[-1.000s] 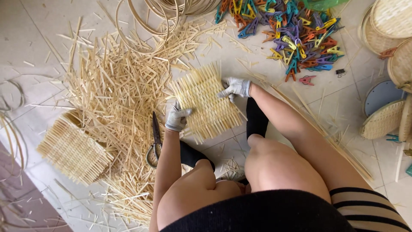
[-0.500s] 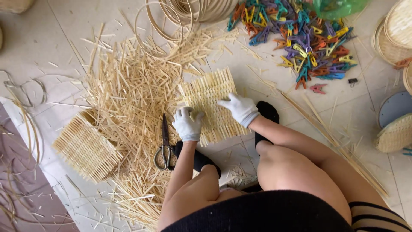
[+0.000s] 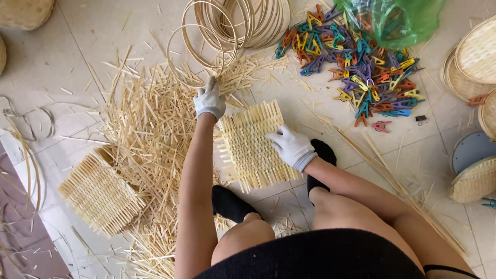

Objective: Manually weaving bamboo or straw into a small basket using a wooden mold.

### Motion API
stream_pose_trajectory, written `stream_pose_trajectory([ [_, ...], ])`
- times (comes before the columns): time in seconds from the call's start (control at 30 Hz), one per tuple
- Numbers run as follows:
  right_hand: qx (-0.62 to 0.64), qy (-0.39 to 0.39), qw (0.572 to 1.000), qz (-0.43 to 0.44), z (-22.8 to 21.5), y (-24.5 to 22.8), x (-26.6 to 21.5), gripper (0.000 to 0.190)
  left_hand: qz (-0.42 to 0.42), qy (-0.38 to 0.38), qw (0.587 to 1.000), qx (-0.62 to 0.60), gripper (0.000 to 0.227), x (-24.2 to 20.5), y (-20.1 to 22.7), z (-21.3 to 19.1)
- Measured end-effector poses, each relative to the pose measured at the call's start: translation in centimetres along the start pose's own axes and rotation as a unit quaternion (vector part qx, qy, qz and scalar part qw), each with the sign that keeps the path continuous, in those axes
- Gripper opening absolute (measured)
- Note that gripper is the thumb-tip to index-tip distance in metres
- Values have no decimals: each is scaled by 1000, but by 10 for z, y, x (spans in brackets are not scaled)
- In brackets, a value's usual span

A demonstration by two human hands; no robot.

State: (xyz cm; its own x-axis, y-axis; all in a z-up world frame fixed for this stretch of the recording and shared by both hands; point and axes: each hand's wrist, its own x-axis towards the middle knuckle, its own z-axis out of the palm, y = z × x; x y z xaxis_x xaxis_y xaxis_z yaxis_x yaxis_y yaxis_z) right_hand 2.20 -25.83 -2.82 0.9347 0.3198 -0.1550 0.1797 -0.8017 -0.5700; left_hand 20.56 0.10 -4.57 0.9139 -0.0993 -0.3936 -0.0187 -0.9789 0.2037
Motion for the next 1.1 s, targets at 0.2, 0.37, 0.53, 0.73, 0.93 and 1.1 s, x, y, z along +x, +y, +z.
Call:
stream_pose_trajectory([
  [0.2, 199, 91, 976, -18, -28, -11, 40, 28, 14, 9, 999, -40, 63, -83, 37, -31],
  [0.37, 395, 118, 911, 16, -48, -46, 55, 44, 79, 29, 996, 34, 63, -190, 80, -32],
  [0.53, 401, -71, 904, 130, -35, -11, 24, 29, 152, 319, 921, -162, 36, -239, 36, -29],
  [0.73, 442, -153, 874, 128, -29, 19, -4, 42, -23, 155, 930, -332, 46, -239, 24, -5],
  [0.93, 369, 40, 920, 125, 28, 47, -13, 36, -58, 155, 936, -309, 43, -225, 18, 46],
  [1.1, 127, 53, 983, 123, 1, 22, -6, 26, -16, 209, 934, -289, 37, -214, 18, 65],
])
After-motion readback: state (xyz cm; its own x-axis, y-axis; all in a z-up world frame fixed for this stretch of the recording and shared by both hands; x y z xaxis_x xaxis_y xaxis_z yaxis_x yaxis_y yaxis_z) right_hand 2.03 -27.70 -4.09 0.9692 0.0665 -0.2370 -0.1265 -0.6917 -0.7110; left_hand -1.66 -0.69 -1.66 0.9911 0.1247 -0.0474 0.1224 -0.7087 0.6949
